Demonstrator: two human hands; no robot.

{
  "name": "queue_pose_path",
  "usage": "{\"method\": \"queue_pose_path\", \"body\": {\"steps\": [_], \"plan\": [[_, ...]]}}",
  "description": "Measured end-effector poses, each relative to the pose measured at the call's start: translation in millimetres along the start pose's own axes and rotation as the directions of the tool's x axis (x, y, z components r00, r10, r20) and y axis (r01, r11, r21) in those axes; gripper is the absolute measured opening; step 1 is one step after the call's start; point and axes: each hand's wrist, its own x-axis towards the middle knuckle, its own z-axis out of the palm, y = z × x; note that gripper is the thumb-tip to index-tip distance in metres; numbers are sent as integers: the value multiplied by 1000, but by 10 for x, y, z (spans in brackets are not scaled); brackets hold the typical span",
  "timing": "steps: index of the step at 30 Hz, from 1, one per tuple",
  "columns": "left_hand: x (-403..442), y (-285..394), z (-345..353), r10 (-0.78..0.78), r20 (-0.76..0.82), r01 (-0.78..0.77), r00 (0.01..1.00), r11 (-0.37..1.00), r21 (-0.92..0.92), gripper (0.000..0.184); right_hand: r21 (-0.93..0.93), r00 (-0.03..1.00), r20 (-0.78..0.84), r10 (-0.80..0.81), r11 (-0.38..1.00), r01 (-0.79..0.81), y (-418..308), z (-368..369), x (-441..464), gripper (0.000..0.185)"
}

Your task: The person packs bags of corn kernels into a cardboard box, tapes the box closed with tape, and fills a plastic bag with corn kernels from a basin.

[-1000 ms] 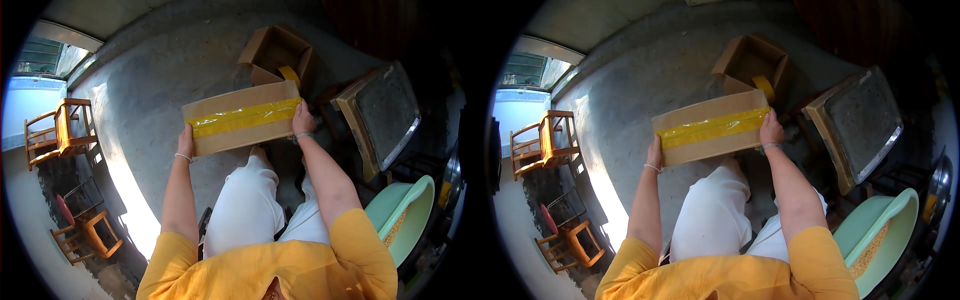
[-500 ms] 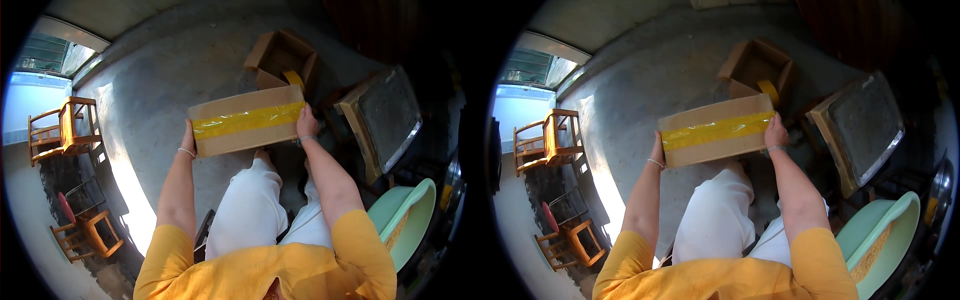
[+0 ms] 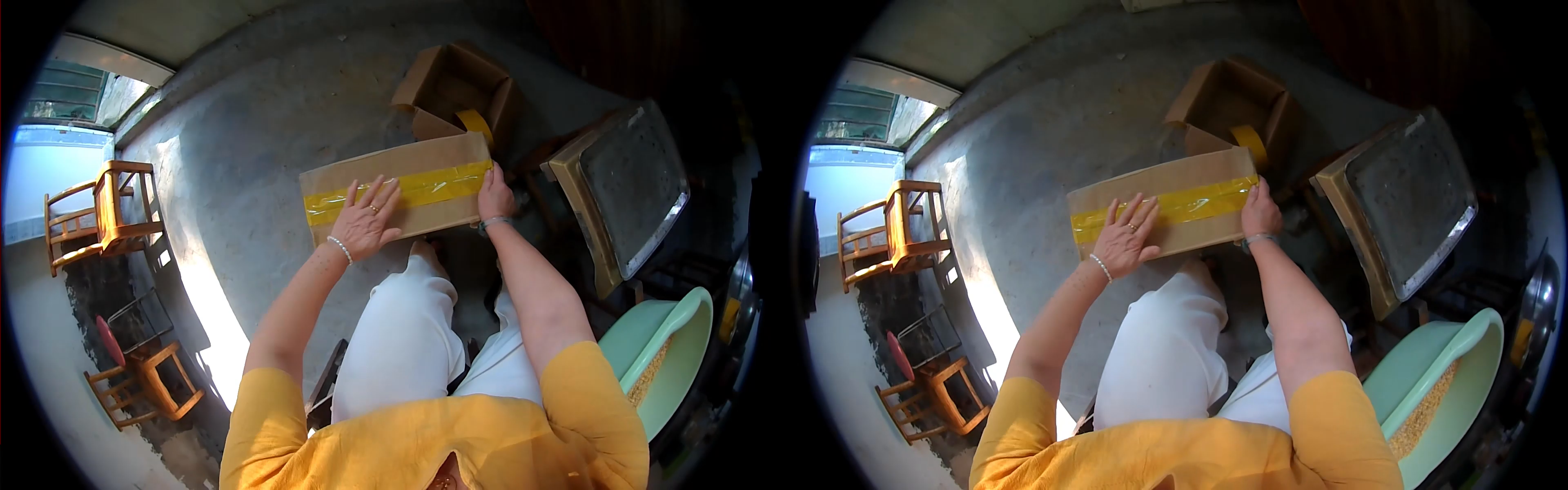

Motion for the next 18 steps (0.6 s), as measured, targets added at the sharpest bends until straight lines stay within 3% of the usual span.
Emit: {"method": "queue_pose_path", "body": {"steps": [2, 5, 12, 18], "plan": [[104, -3, 107, 110, 77, -113, 991, 993, 41, 76, 0, 1000, -2, -4, 1000, 4, 8, 0, 1, 39], [123, -66, 156, 45, 123, -47, 991, 999, 13, 77, 1, 1000, -7, -10, 1000, 10, 1, 7, 3, 39], [-307, -300, 150, -266, 91, 259, 960, 962, 82, 73, -8, 1000, -9, 5, 1000, -5, -7, 17, 4, 39], [-692, -454, 180, -543, 46, 537, 838, 837, 101, 71, -22, 1000, -21, -1, 1000, 0, 22, 51, 10, 40]]}}
